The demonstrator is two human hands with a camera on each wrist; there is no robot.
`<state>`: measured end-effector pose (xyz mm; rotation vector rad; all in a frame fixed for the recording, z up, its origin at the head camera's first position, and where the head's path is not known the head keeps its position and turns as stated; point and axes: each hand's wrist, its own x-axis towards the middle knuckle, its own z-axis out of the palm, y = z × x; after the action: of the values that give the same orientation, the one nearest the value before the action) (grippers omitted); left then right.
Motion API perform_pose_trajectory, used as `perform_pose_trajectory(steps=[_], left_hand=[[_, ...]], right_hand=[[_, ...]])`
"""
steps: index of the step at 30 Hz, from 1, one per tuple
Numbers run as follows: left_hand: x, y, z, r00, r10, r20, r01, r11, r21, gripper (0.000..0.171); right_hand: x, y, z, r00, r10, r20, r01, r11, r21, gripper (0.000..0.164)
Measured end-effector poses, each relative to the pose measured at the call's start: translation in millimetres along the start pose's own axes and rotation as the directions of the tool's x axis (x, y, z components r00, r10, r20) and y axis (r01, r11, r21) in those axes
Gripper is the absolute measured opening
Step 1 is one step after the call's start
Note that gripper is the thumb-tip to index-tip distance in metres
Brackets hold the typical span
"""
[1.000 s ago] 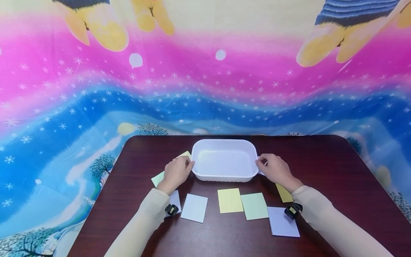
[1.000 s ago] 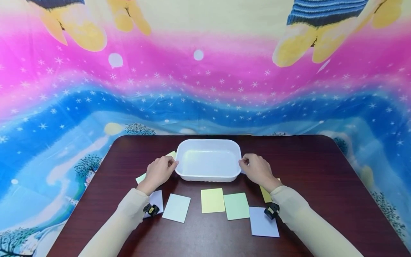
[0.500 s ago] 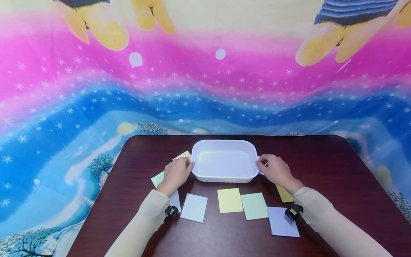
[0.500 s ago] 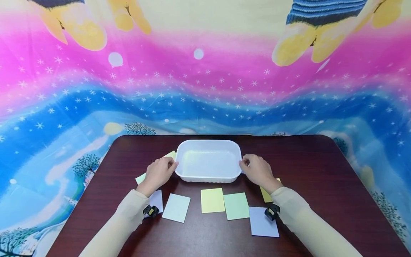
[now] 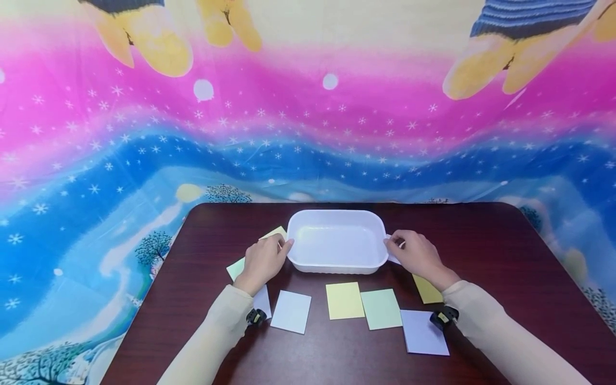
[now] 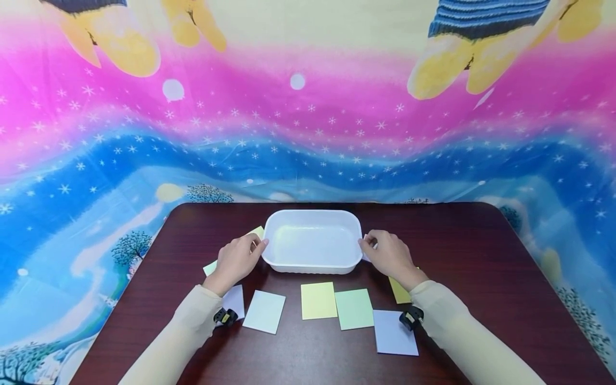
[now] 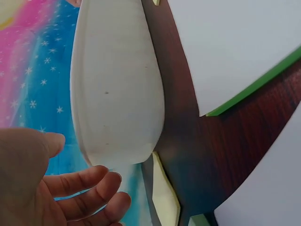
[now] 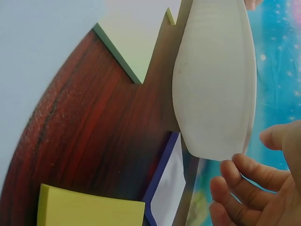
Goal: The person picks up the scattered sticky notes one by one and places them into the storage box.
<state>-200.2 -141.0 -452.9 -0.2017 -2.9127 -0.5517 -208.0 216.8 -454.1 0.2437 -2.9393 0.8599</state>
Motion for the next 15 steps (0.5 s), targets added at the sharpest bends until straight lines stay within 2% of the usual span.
perform_pose_trajectory(steps=[15], left_hand=[[-3.7, 6.8, -11.4, 0.995, 0.011, -0.098, -0.01, 1.0, 0.011, 0.036]], right_hand=[[-12.4, -5.3, -11.3, 0.999, -0.038, -0.038, 0.037, 0.999, -0.025, 0.025]])
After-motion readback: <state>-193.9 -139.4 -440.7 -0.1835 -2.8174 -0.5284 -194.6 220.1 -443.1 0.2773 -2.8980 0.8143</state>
